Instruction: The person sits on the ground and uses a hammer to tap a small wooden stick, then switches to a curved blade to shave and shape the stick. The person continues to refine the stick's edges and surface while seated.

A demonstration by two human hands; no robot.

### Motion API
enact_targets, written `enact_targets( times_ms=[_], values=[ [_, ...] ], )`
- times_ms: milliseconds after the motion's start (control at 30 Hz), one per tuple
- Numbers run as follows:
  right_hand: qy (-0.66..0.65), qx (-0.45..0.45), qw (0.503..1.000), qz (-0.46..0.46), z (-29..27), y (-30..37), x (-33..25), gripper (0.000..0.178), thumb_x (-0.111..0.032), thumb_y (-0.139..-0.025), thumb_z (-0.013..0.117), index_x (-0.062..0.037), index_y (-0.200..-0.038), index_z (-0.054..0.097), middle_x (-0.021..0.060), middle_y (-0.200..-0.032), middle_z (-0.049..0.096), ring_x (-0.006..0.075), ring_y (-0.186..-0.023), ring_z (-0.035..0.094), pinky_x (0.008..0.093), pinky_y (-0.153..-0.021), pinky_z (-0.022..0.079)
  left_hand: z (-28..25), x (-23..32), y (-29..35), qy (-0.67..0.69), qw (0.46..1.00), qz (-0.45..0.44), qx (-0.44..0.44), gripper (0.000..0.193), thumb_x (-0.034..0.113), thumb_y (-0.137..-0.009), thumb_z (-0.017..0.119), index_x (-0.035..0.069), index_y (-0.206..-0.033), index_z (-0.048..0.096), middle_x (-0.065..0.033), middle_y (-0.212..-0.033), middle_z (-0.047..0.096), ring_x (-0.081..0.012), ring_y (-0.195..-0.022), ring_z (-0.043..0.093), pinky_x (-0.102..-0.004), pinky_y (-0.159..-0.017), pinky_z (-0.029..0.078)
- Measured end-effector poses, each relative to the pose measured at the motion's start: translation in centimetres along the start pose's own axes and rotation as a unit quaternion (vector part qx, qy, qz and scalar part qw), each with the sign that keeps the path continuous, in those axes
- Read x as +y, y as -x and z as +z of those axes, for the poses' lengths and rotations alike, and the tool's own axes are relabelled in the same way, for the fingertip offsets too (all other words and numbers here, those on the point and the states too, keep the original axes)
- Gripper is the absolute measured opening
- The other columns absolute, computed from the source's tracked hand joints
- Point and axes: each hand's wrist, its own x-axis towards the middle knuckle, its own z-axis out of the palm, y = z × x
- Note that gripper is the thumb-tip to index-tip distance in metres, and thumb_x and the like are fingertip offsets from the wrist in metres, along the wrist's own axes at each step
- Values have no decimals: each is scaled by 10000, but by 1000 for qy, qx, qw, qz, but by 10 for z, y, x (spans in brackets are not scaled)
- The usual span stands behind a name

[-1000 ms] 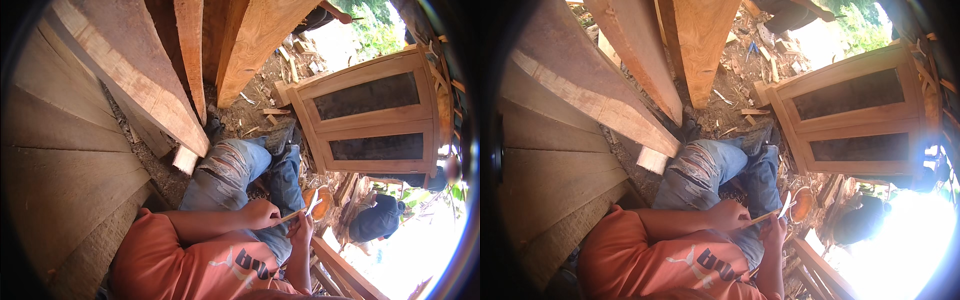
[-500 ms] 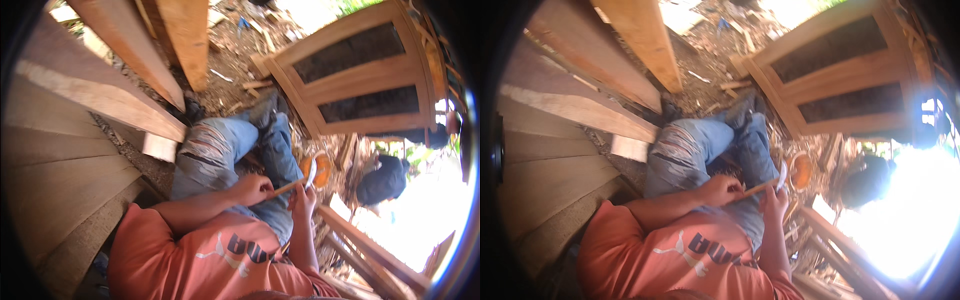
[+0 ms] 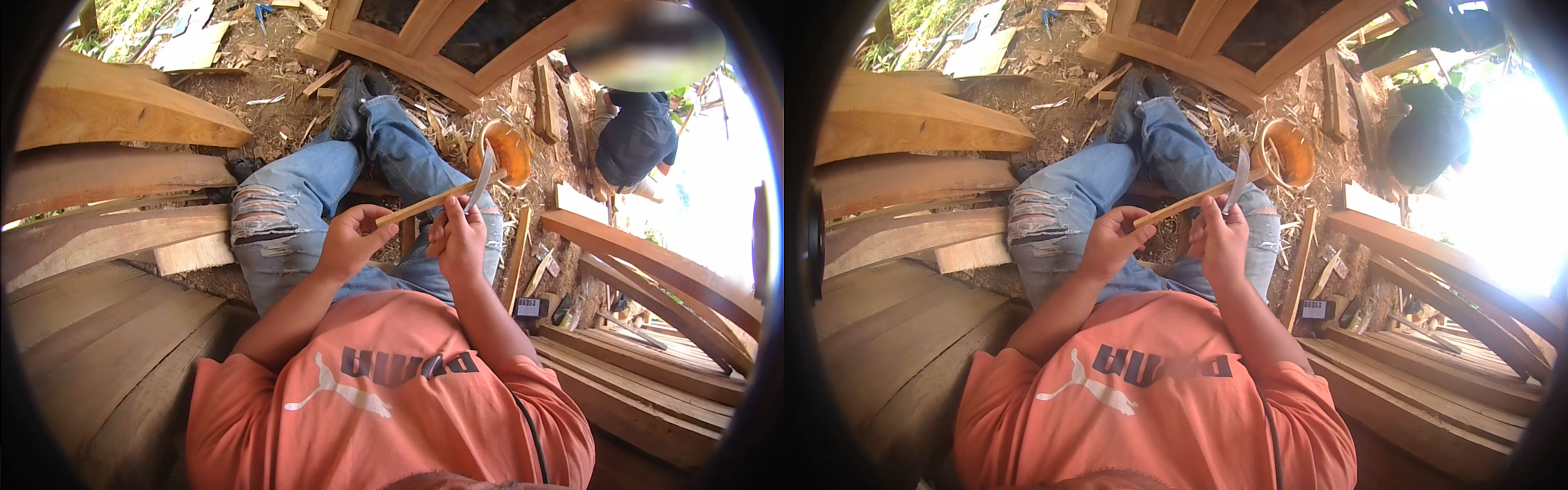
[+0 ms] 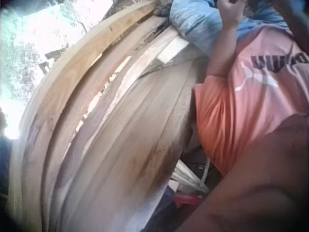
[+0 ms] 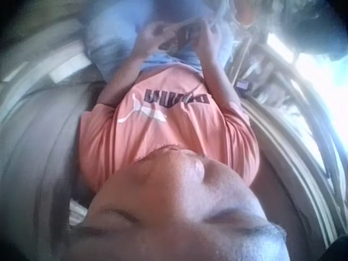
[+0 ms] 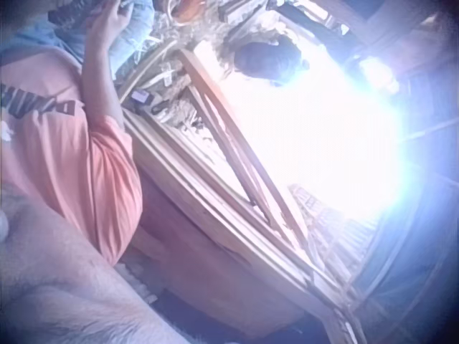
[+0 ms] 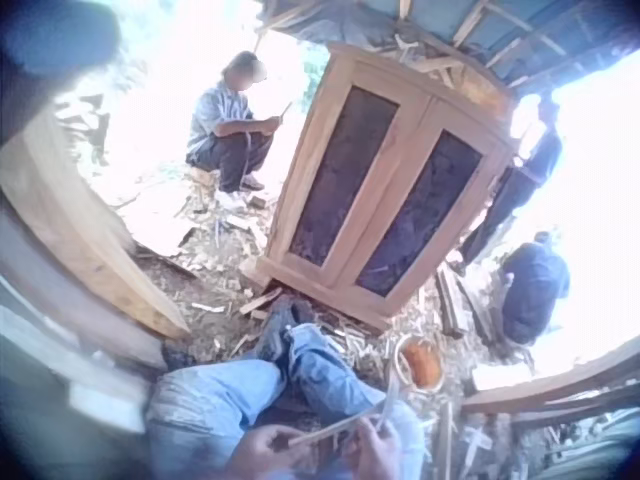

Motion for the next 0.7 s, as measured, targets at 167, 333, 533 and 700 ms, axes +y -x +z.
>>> enact_targets(
  times_ms=[167, 333, 533, 700],
  values=[
    [-92, -14, 996, -15, -22, 4, -12, 228, -260, -1121, 651, -34, -1132, 623, 118, -982, 701, 115, -531, 538, 286, -450, 447, 2, 20, 1, 78, 989, 110, 57, 232, 27, -1027, 736, 29, -1247, 665, -104, -1246, 738, -114, -1176, 648, -266, -998, 527],
    [-17, 27, 999, -5, -63, -2, -26, 224, -264, -1129, 625, -48, -1069, 635, 94, -943, 689, 97, -513, 503, 276, -454, 410, -11, 47, -6, 61, 984, 148, 80, 245, 132, -1073, 704, 22, -1285, 651, -103, -1199, 743, -126, -1024, 677, -281, -934, 553],
    [161, -34, 986, 7, -63, 10, -24, 165, -219, -1058, 735, -55, -1082, 736, -5, -825, 703, 37, -611, 579, 234, -519, 427, 6, 60, -12, 85, 995, -46, 21, 282, 158, -1086, 695, 30, -1334, 654, -74, -1159, 737, -124, -934, 683, -275, -784, 577],
    [193, -146, 968, -60, -40, 6, -16, 364, -268, -1047, 765, -3, -1293, 731, 43, -1017, 768, 96, -939, 670, 299, -847, 544, 38, 44, -9, 46, 985, -158, -53, 309, 117, -1085, 669, 40, -1381, 622, -54, -1138, 720, -161, -1006, 727, -350, -881, 644]
  ],
)
